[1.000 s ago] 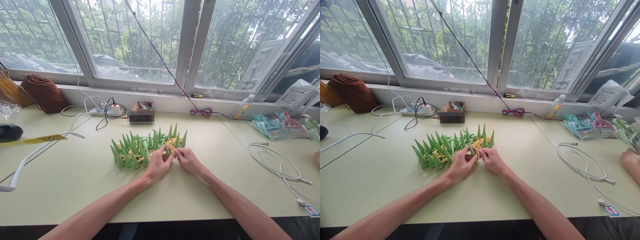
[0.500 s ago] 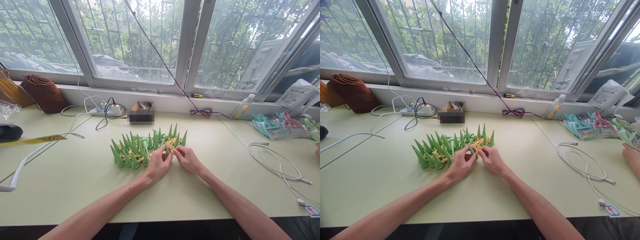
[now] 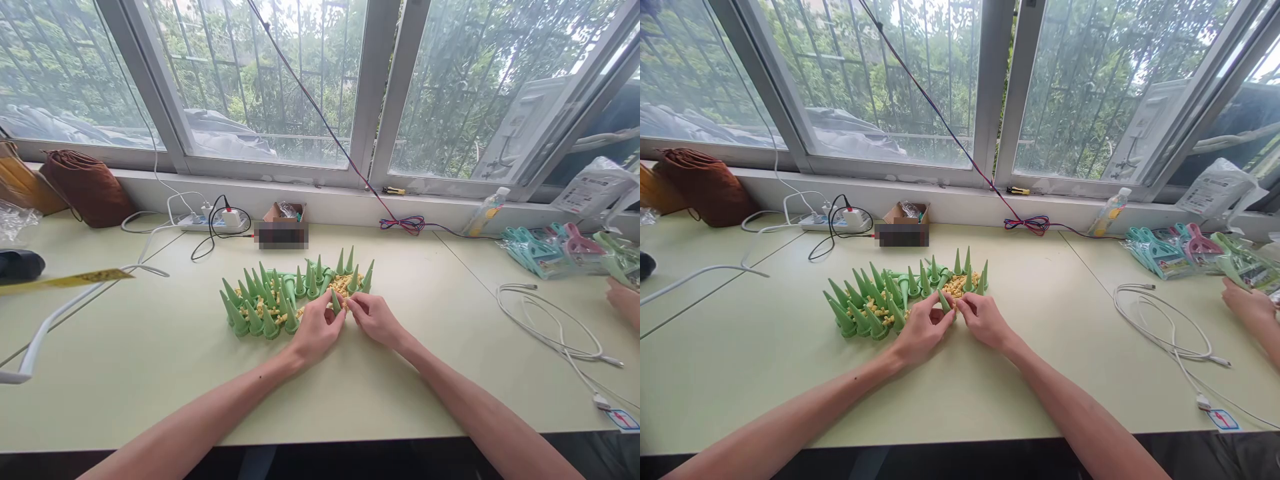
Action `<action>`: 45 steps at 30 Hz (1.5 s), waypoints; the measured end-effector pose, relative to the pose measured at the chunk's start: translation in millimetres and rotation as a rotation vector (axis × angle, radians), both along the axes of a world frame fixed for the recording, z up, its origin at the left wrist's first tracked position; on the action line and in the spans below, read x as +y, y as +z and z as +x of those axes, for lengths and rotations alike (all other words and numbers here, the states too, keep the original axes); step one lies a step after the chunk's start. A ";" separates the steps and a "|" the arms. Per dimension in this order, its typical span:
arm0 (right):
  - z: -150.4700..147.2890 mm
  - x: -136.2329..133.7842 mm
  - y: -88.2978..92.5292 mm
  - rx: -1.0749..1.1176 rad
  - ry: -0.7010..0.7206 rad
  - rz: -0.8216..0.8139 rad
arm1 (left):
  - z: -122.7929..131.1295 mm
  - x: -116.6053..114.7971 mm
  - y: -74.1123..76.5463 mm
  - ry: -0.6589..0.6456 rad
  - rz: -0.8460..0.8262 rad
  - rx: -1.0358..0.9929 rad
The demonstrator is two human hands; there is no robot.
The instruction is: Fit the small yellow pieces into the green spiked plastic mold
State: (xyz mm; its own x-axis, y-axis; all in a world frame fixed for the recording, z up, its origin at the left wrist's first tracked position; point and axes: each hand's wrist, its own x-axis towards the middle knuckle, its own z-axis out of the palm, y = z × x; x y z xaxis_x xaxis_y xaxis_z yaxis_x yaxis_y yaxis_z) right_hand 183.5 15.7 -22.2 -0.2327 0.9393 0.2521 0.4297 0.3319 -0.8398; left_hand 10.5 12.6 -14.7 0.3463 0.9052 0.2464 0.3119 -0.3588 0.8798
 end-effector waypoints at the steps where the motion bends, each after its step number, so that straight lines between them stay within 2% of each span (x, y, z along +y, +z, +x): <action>1: -0.1 0.1 -0.1 -0.001 0.001 0.001 | 0.2 0.1 0.0 0.001 0.001 0.005; 18: -0.4 0.4 -1.6 -0.016 0.019 0.014 | 0.5 -0.1 -1.1 0.002 0.024 0.002; 31: 1.2 0.5 -2.0 -0.031 0.036 0.001 | -0.6 3.1 -5.6 0.005 0.109 0.114; 45: 1.5 0.4 -1.9 -0.028 0.051 -0.004 | -0.7 2.9 -2.2 -0.023 0.119 0.124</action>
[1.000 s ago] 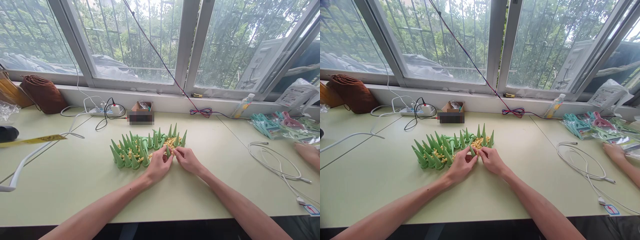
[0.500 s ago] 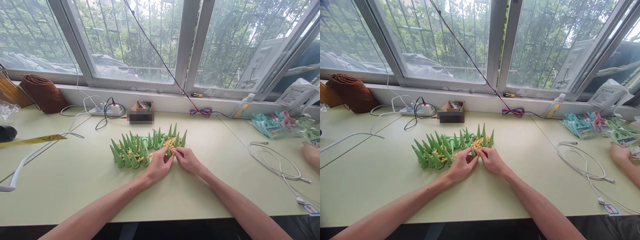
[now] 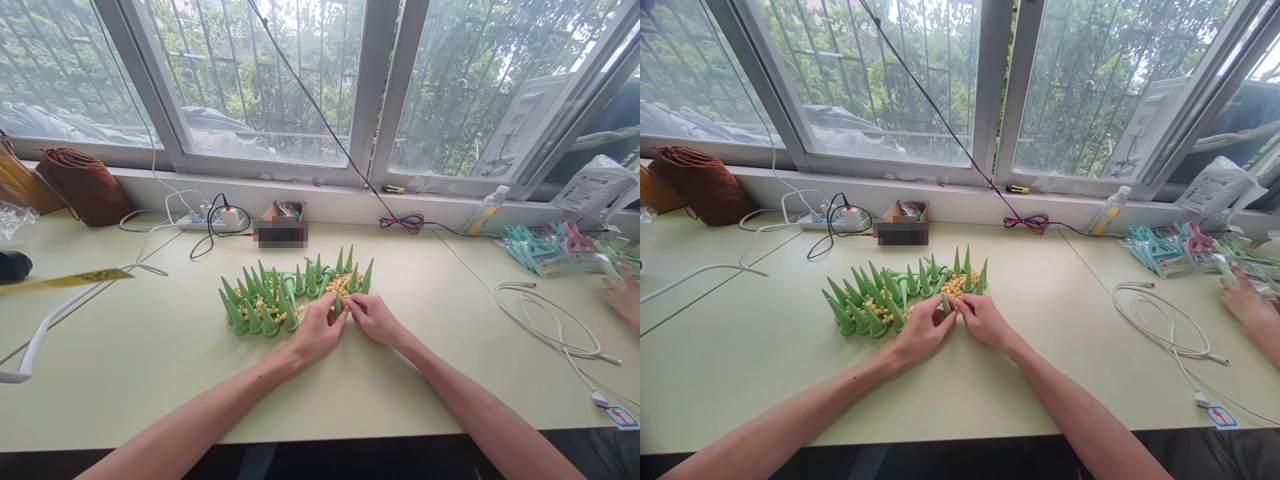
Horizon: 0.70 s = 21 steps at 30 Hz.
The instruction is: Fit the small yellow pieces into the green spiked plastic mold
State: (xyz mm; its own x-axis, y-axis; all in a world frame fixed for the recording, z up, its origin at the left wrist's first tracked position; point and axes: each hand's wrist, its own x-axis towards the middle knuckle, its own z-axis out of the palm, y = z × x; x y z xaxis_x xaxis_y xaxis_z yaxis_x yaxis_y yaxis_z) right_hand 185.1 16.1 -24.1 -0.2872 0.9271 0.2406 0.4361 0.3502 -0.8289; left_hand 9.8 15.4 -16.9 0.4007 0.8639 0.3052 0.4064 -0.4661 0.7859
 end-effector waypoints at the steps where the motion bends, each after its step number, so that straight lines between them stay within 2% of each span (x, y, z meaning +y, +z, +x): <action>1: 0.1 0.0 0.2 -0.002 0.000 -0.002 | -0.1 0.0 0.3 -0.003 0.001 0.000; 21: 1.0 1.1 -0.7 -0.030 0.020 -0.010 | -1.0 1.3 -1.6 -0.016 0.023 0.034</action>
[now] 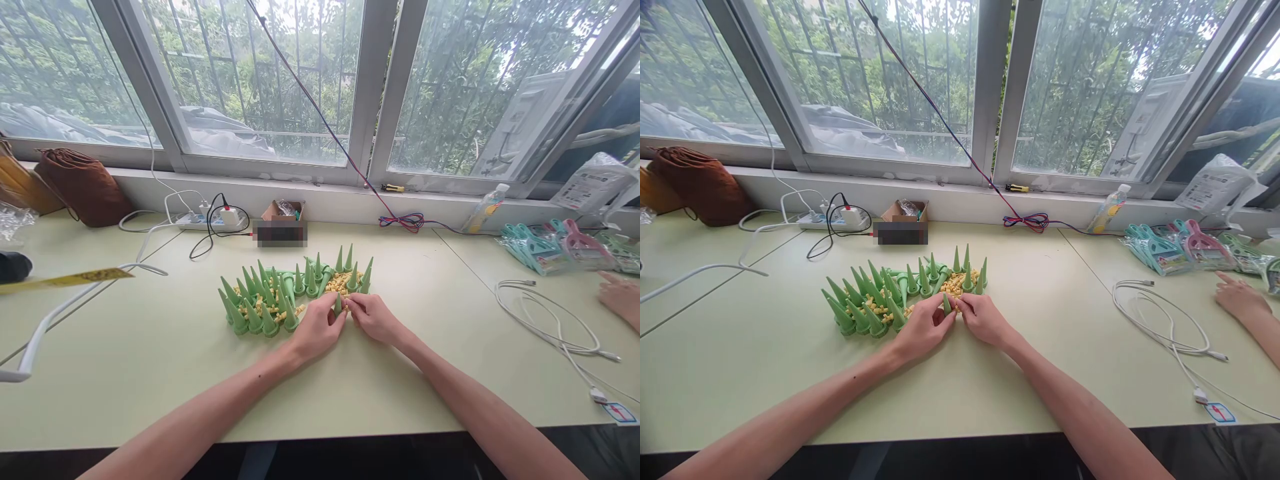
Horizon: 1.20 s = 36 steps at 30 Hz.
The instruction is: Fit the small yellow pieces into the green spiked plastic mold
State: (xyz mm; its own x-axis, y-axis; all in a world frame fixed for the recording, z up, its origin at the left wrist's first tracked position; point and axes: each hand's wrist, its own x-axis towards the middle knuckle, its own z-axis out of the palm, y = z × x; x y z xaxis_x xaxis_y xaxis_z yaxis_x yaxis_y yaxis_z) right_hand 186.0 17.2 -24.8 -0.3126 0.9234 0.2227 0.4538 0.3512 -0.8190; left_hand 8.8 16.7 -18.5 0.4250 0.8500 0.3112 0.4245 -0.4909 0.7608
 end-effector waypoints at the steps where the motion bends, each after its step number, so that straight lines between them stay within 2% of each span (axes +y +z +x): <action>1: 0.2 0.1 -0.1 0.001 0.004 -0.005 | 0.0 0.0 0.0 -0.002 0.002 0.002; 36: 0.6 -1.0 1.3 -0.013 0.008 -0.012 | -0.3 0.4 -0.6 -0.007 0.009 0.021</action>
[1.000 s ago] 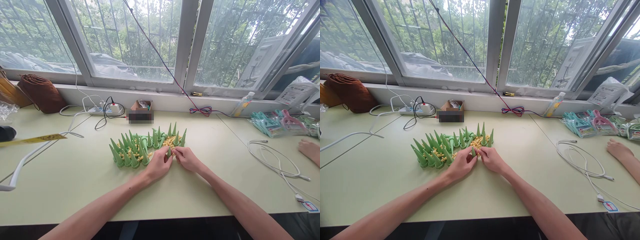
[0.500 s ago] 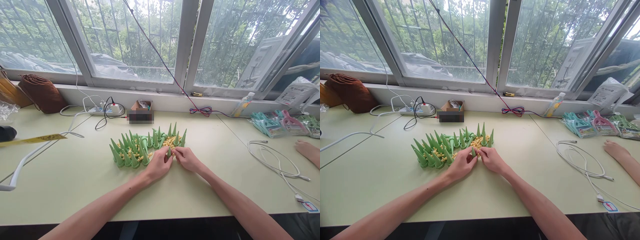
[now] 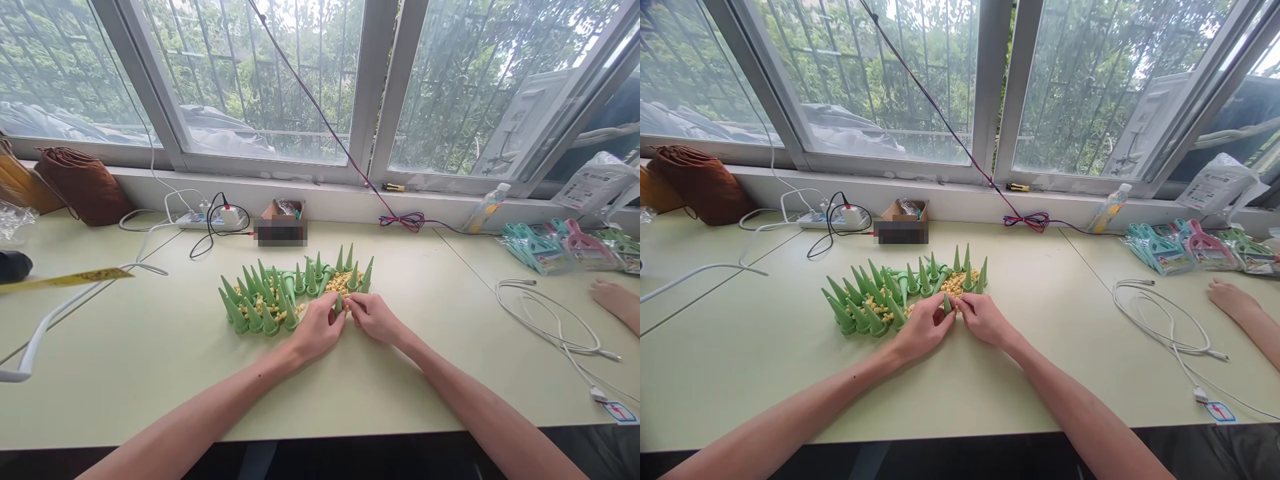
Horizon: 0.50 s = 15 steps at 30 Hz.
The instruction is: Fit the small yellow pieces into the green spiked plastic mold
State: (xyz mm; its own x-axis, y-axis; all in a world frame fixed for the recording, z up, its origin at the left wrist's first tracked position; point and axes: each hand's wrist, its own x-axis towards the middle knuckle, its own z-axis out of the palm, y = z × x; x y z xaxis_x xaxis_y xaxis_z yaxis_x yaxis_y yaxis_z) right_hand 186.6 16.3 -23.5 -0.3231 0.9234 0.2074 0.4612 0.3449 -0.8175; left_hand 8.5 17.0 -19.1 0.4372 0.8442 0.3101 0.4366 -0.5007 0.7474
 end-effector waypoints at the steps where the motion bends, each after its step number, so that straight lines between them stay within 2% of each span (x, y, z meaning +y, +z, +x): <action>1: -0.1 0.1 0.1 -0.003 -0.001 0.002 | 0.0 0.1 0.2 -0.001 0.002 0.002; 15: -0.4 -3.7 4.0 -0.070 -0.001 0.019 | -1.4 -3.4 9.7 -0.031 0.094 0.123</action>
State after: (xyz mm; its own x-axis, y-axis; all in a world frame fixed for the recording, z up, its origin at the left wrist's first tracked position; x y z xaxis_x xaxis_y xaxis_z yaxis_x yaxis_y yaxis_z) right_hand 186.2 12.5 -19.6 -0.3367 0.9199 0.2012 0.5175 0.3593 -0.7766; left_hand 7.1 13.6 -9.5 0.5026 0.7992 0.3296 0.5052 -0.5809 0.6382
